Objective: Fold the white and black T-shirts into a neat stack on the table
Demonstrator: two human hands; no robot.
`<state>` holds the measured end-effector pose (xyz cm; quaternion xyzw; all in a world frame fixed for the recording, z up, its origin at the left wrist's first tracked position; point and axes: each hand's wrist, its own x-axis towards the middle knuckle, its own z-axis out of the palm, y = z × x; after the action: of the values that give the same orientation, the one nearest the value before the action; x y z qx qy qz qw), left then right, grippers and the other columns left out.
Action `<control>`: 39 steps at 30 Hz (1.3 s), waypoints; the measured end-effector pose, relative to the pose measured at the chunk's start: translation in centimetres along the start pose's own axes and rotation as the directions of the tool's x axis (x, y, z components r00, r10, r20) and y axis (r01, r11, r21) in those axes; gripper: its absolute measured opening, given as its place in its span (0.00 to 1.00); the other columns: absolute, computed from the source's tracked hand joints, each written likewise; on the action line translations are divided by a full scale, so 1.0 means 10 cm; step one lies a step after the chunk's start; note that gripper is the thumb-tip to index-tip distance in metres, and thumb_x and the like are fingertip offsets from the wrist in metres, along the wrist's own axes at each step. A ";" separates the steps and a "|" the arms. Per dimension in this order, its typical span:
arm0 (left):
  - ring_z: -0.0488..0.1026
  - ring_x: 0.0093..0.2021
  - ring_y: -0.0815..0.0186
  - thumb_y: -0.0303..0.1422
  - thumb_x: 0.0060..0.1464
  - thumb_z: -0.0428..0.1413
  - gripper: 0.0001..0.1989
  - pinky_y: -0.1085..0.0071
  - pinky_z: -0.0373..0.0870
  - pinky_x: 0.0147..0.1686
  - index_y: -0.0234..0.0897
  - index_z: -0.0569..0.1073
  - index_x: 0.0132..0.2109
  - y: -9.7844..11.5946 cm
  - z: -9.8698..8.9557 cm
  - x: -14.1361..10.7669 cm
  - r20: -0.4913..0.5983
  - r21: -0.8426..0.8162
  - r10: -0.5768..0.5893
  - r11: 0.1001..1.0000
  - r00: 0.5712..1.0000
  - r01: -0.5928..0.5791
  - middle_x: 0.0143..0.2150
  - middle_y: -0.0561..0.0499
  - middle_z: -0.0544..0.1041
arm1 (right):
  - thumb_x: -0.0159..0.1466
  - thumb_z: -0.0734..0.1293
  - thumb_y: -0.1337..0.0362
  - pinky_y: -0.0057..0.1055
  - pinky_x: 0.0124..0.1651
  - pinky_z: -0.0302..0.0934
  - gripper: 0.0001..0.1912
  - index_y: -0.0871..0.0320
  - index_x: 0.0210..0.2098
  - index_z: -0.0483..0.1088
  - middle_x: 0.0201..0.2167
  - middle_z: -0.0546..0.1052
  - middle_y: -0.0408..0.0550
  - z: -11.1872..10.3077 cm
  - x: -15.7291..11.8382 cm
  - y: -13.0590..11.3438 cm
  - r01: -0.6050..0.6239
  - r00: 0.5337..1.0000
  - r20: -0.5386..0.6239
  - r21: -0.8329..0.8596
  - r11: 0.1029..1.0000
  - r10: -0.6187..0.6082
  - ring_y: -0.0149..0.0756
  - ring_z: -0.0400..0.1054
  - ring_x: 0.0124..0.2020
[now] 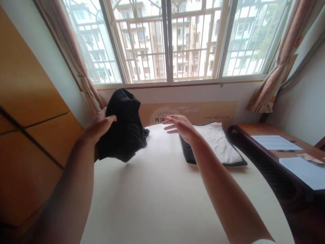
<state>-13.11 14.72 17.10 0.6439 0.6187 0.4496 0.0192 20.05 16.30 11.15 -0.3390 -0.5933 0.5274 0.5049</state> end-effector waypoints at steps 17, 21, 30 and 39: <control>0.63 0.70 0.32 0.49 0.69 0.41 0.38 0.40 0.60 0.64 0.31 0.51 0.78 -1.13 1.51 -0.09 0.114 0.565 -0.374 0.787 0.920 0.250 0.76 0.24 0.55 | 0.63 0.73 0.62 0.38 0.49 0.67 0.14 0.65 0.45 0.80 0.46 0.82 0.65 -1.37 0.04 0.67 -0.575 0.818 -0.549 -0.793 0.203 0.170 0.53 0.76 0.52; 0.63 0.69 0.30 0.49 0.69 0.42 0.39 0.38 0.61 0.62 0.30 0.52 0.78 -1.18 1.51 -0.04 0.086 0.541 -0.382 0.793 0.920 0.279 0.75 0.23 0.57 | 0.65 0.73 0.61 0.54 0.60 0.64 0.20 0.64 0.54 0.77 0.57 0.77 0.71 -1.44 -0.04 0.87 -0.676 0.737 -0.657 -0.722 0.149 0.156 0.63 0.69 0.63; 0.58 0.73 0.37 0.43 0.70 0.42 0.34 0.45 0.54 0.69 0.22 0.59 0.72 -1.07 1.46 -0.25 -0.045 0.473 -0.291 0.836 0.956 0.276 0.74 0.22 0.58 | 0.63 0.67 0.72 0.42 0.56 0.69 0.14 0.61 0.47 0.80 0.54 0.80 0.67 -1.43 0.01 0.74 -0.630 0.775 -0.624 -0.746 0.217 0.103 0.54 0.75 0.58; 0.78 0.48 0.55 0.34 0.70 0.44 0.15 0.61 0.72 0.53 0.37 0.76 0.46 0.36 1.29 -0.52 0.219 0.215 0.287 0.918 0.932 -0.333 0.46 0.41 0.81 | 0.68 0.70 0.57 0.38 0.36 0.76 0.10 0.56 0.38 0.68 0.23 0.77 0.43 -0.70 0.06 0.03 0.145 0.965 -0.156 -0.352 0.925 -0.211 0.39 0.77 0.27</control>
<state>-1.68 16.49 8.65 0.7700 0.5554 0.3045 -0.0766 26.57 18.88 10.49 -0.4138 -0.6521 0.3349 0.5398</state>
